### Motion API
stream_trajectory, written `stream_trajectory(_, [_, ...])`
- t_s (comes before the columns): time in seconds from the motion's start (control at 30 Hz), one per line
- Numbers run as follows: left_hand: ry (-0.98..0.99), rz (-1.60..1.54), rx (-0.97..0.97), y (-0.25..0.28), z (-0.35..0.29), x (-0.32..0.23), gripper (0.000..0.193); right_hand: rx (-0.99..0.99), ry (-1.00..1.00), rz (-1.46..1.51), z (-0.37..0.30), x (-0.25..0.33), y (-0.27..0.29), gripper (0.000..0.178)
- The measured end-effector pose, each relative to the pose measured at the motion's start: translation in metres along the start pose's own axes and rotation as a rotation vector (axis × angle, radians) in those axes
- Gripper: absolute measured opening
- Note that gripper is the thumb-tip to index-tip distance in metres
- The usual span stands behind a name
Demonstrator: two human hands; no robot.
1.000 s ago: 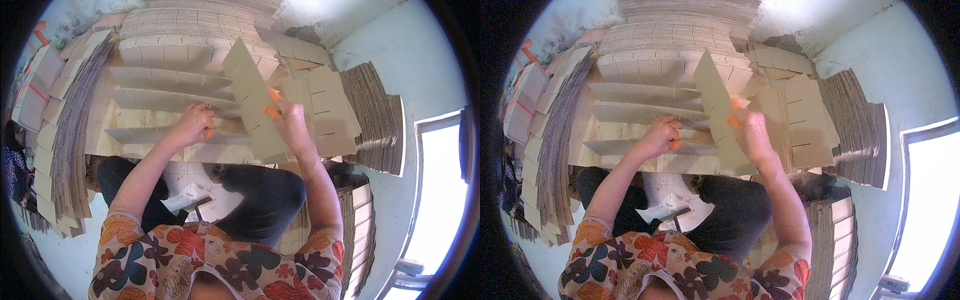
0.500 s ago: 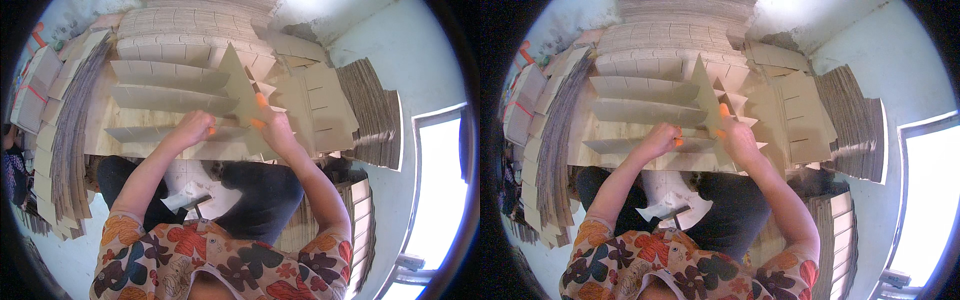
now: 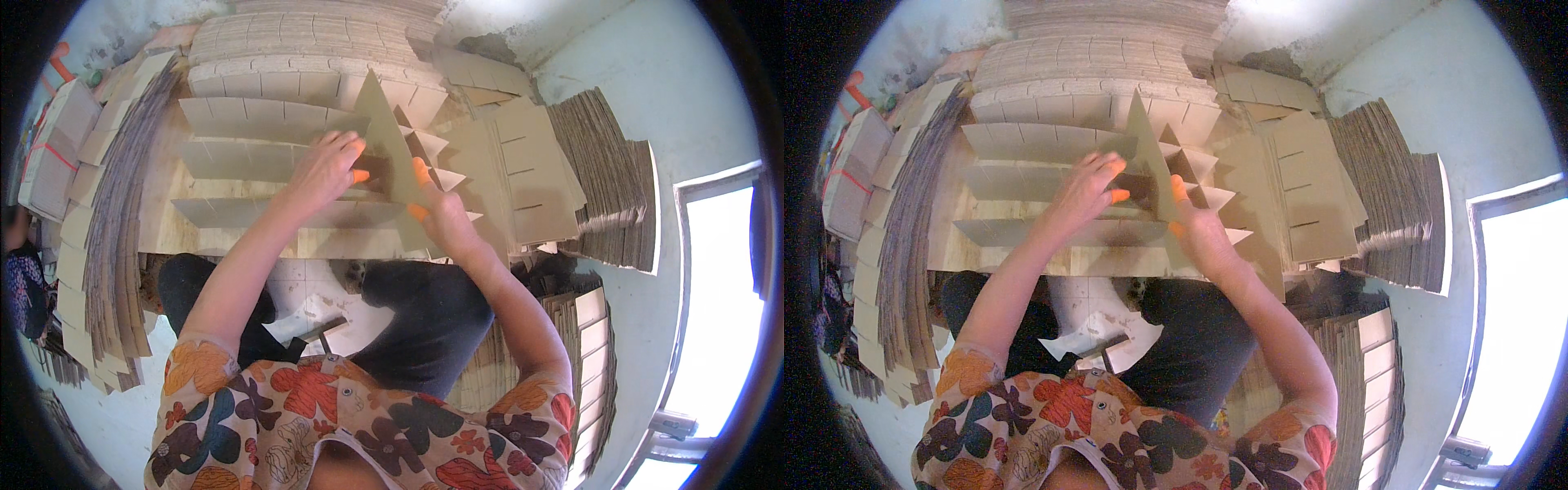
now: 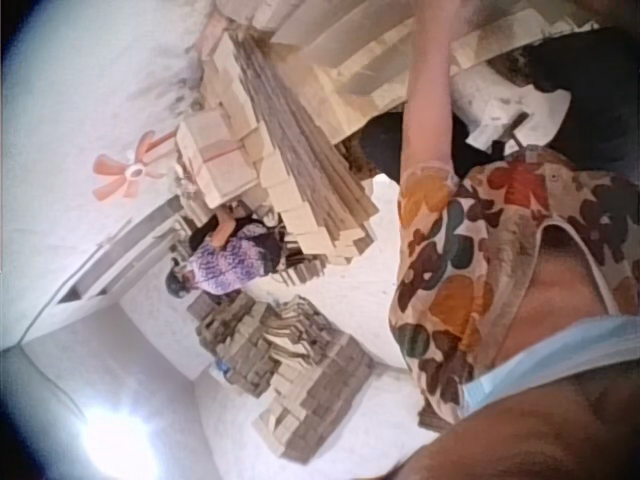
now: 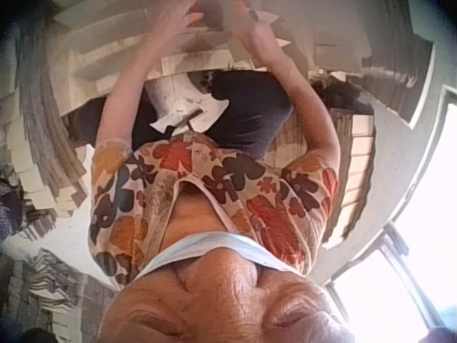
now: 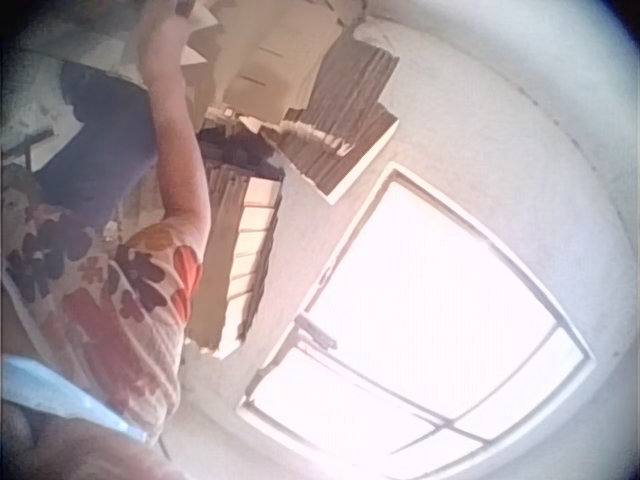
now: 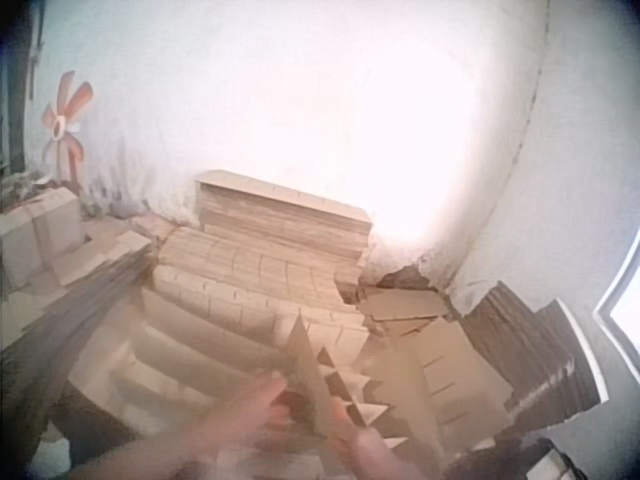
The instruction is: The person folds pre-scored cardboard sheets into multi-compartment dividers by hand. They repeatedly pick up a flat sheet, fold along the score lines, and place the finished divider onto a growing stack.
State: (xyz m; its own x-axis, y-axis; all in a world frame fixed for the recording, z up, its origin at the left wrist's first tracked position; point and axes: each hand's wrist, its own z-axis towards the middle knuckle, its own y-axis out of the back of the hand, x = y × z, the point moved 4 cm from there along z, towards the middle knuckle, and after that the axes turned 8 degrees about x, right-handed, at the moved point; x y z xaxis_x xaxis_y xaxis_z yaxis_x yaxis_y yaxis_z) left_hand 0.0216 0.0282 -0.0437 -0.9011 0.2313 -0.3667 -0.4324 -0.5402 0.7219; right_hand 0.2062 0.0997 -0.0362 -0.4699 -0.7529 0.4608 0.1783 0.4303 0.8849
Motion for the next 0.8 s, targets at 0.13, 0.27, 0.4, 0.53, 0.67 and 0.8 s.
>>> stream_trajectory(0.13, [0.162, 0.196, 0.562, -0.042, 0.01, 0.038, 0.007, -0.052, 0.063, -0.038, -0.005, 0.003, 0.002, 0.076])
stream_trajectory(0.27, [0.163, 0.151, 0.412, -0.046, 0.007, 0.039, 0.004, 0.0, 0.106, 0.009, -0.006, 0.006, 0.004, 0.077])
stream_trajectory(0.4, [0.139, 0.124, 0.461, -0.048, 0.006, 0.04, 0.003, 0.104, 0.042, 0.031, 0.004, 0.005, -0.004, 0.072])
stream_trajectory(0.53, [0.182, 0.012, 0.46, -0.05, 0.006, 0.046, 0.003, 0.324, 0.032, -0.113, 0.035, -0.007, 0.001, 0.076])
stream_trajectory(0.67, [0.176, 0.035, 0.317, -0.017, 0.016, 0.016, 0.011, 0.397, 0.013, -0.103, 0.047, 0.006, 0.018, 0.069])
stream_trajectory(0.8, [-0.028, -0.026, 0.5, -0.02, -0.017, -0.027, 0.016, 0.374, -0.014, -0.102, 0.045, 0.006, 0.016, 0.07])
